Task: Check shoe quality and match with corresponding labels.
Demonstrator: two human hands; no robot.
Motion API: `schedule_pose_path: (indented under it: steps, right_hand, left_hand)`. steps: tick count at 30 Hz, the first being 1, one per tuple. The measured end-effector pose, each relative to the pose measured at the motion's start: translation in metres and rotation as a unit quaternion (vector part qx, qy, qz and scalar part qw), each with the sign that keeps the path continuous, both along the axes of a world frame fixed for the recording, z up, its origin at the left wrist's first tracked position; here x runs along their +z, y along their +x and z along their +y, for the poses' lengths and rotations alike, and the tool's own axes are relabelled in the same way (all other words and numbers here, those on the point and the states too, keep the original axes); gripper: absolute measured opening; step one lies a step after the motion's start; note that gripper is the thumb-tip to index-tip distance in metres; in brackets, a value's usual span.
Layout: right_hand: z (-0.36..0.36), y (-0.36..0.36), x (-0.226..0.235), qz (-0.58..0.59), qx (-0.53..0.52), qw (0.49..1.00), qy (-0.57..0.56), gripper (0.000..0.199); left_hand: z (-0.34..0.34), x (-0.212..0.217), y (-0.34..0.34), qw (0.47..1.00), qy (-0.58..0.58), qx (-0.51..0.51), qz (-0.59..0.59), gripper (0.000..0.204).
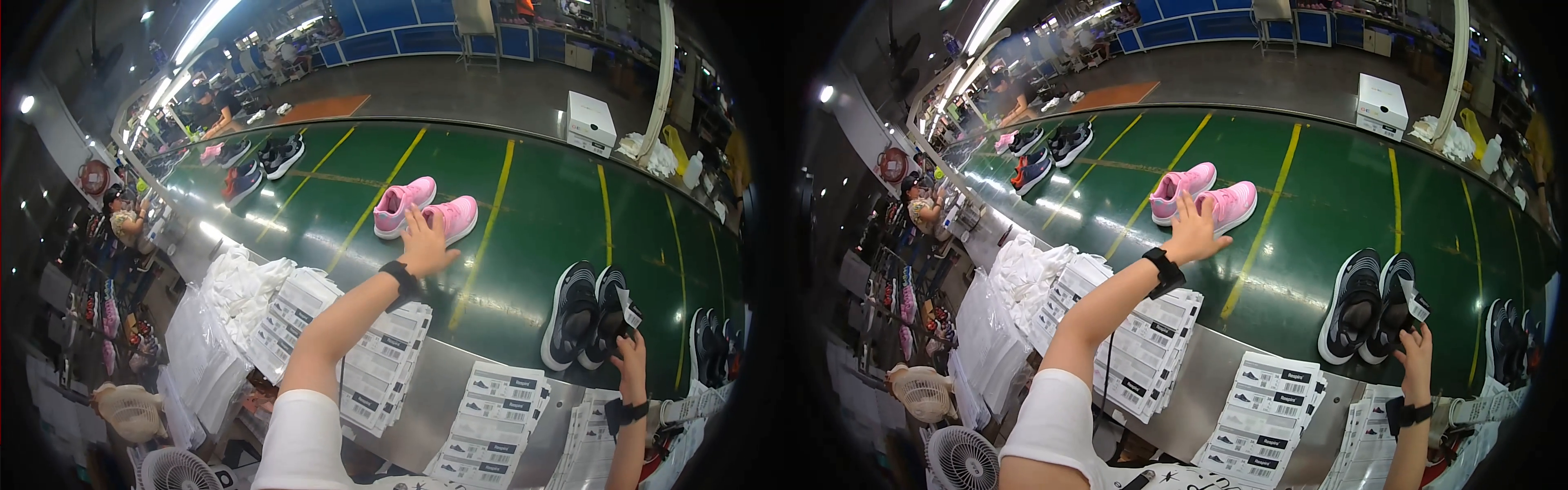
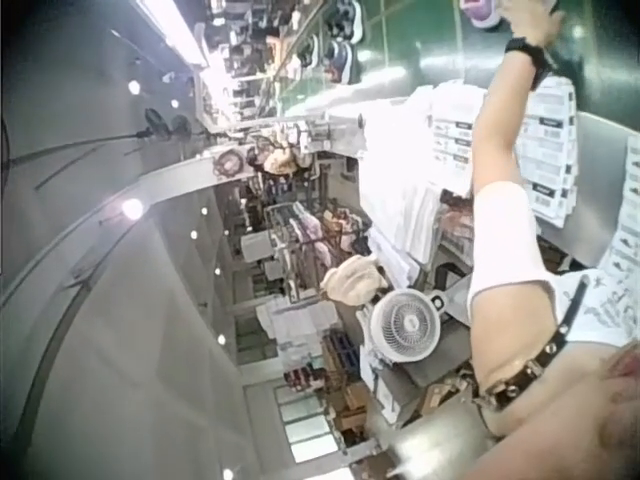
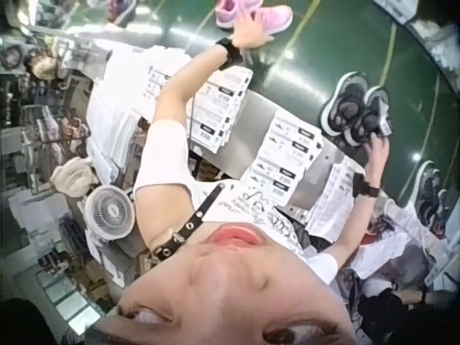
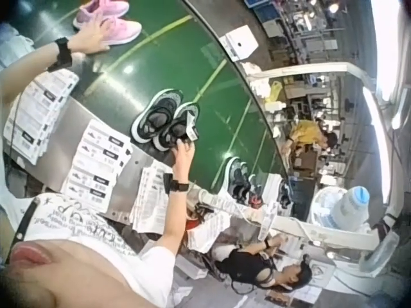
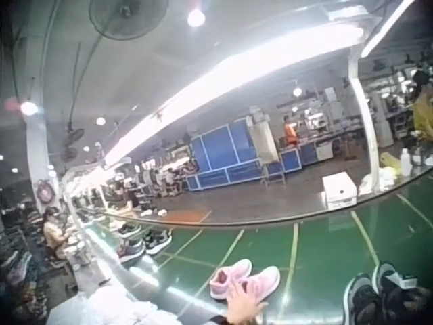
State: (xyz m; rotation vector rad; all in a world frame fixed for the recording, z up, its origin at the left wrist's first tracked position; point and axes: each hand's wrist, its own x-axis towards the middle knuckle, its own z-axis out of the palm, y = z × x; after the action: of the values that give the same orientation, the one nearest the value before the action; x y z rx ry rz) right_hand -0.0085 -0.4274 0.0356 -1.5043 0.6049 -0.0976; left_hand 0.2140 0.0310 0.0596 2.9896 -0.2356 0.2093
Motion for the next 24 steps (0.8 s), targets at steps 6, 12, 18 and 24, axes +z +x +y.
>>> schedule_pose_path:
  steps: [6,12,18,24]
  right_hand:
    - [0.015,-0.107,0.035,-0.136,-0.084,0.973,-0.164,0.048]
    - [0.090,-0.131,0.048,-0.149,-0.132,0.972,-0.124,0.032]
    - [0.113,-0.150,0.050,-0.184,-0.137,0.941,-0.248,0.025]
    - [0.126,-0.164,0.072,-0.191,-0.107,0.923,-0.315,0.020]
  left_hand:
    - [0.012,0.001,0.050,0.989,0.032,0.076,0.120,0.111]
    - [0.061,-0.023,0.058,0.997,0.073,0.015,-0.005,0.108]
    - [0.028,-0.018,0.031,0.991,0.072,-0.107,0.026,0.100]
    - [0.018,-0.018,0.013,0.985,0.100,-0.112,0.087,0.071]
